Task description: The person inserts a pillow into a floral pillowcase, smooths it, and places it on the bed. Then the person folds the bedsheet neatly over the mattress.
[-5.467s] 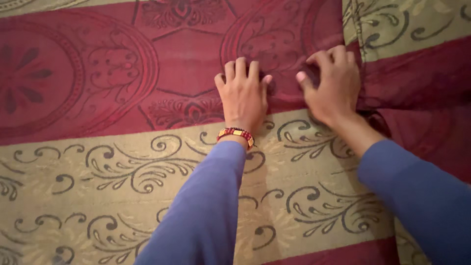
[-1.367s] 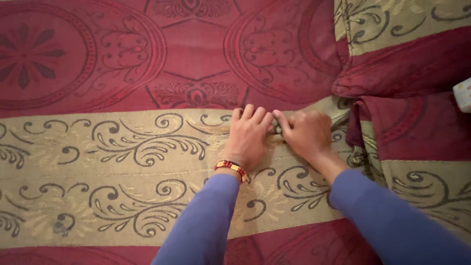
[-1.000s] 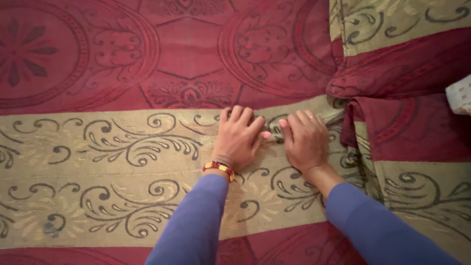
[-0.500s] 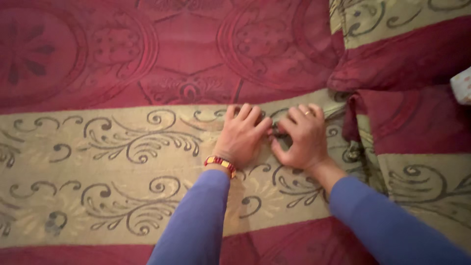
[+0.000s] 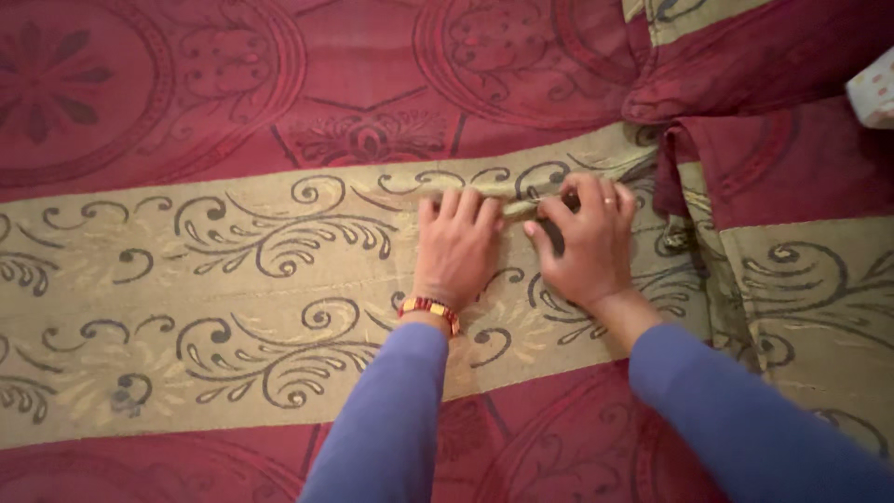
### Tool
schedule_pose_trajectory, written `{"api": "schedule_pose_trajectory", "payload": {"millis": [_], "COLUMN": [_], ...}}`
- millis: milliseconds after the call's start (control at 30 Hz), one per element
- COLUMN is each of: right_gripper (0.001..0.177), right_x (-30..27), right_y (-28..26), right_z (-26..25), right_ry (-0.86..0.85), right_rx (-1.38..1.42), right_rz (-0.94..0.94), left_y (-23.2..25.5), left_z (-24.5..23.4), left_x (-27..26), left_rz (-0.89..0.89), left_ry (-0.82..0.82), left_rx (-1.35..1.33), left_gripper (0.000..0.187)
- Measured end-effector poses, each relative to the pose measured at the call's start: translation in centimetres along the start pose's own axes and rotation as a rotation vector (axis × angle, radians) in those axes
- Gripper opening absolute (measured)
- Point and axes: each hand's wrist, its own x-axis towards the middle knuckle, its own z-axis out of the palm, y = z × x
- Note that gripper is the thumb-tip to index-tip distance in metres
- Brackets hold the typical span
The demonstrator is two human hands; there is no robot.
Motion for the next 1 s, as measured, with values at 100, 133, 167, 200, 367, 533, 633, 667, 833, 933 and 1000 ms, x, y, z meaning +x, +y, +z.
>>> {"api": "schedule_pose_trajectory", "payload": {"millis": [100,133,167,200,367,533,633,667,833,933,1000], "right_gripper": [0.039,0.044,0.05,0.049,0.035,0.023,0.019,0.018,0.015,0.017,0.018], "right_x": [-0.6,-0.9,-1.3,-1.5,-1.4,-1.2,-1.6,-1.3,-1.2,-1.6,-1.3], "right_y": [-0.9,-1.3,-1.6,-1.8,-1.6,-1.4,-1.6,-1.4,-1.2,-1.0,-0.9], "right_z": [-0.9,-1.1,-1.2,-1.3,-0.7,-0.4,-0.4,-0.3,0.2,0.3,0.4], "right_ry": [0.024,0.031,0.037,0.038,0.035,0.044,0.045,0.057,0.085,0.08,0.075], "right_rx": [-0.019,-0.021,-0.023,-0.035,-0.039,-0.036,0.006,0.016,-0.026,-0.02,-0.021], "right_rz": [0.001,0.001,0.0,0.006,0.055,0.044,0.06,0.065,0.045,0.055,0.063], "left_y": [0.5,0.5,0.5,0.4,0.1,-0.1,0.0,0.0,-0.2,-0.2,-0.3], "left_z": [-1.1,-1.3,-1.3,-1.3,-0.8,-0.9,-1.4,-1.4,-1.2,-0.7,-0.6], "left_x": [-0.8,-1.0,-1.0,-1.2,-1.3,-1.1,-1.5,-1.2,-1.0,-0.9,-0.7], "left_rz": [-0.08,-0.069,-0.058,-0.044,0.027,0.077,0.113,0.122,0.077,0.052,0.061], "left_ry": [-0.063,-0.035,-0.007,0.019,-0.006,-0.046,-0.04,-0.013,-0.041,-0.037,-0.029], "left_rx": [-0.032,-0.049,-0.067,-0.084,-0.051,-0.09,-0.125,-0.128,-0.161,-0.156,-0.151], "left_gripper": [0.02,0.024,0.028,0.033,0.037,0.029,0.033,0.034,0.022,0.015,0.015]}}
